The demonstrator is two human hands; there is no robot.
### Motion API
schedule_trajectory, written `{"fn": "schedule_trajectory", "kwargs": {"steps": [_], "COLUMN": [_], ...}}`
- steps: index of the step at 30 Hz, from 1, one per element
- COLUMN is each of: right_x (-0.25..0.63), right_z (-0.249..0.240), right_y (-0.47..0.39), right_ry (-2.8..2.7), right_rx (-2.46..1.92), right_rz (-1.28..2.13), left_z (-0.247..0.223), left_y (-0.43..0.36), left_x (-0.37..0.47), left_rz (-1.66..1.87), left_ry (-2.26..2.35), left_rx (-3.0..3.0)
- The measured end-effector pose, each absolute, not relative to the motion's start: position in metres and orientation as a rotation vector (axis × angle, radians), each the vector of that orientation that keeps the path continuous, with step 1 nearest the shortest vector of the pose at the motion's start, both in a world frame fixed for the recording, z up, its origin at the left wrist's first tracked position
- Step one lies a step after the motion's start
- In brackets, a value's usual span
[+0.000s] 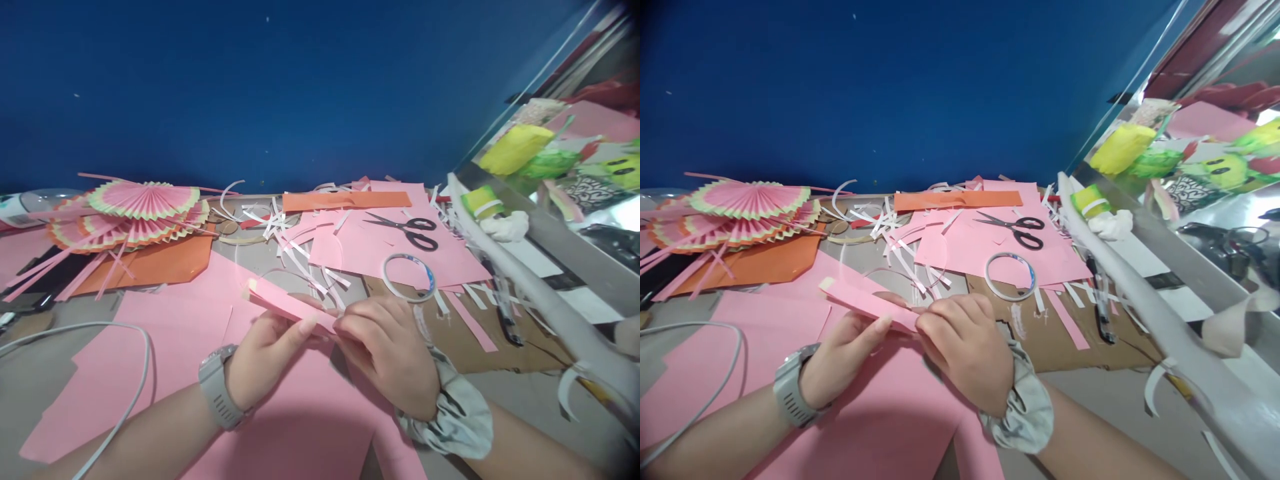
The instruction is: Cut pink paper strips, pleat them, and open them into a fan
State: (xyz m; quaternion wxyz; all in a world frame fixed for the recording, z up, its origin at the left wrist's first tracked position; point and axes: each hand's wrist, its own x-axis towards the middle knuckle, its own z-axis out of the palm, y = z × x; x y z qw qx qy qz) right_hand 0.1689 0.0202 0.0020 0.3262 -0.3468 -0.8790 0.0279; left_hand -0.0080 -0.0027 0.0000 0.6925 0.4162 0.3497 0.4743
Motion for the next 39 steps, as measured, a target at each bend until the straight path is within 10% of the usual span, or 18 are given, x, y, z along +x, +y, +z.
{"fn": "schedule_trajectory", "kwargs": {"steps": [39], "right_x": [0.1666], "right_z": [0.0041], "right_y": [0.0179], "right_ry": [-2.27], "right_rx": [-0.913], "right_rz": [0.461], "left_z": [-0.0003], "left_y": [-0.0027], "left_x": [-0.0091], "left_rz": [0.994], "left_ry": [0.999], "left_rx": [1.072]}}
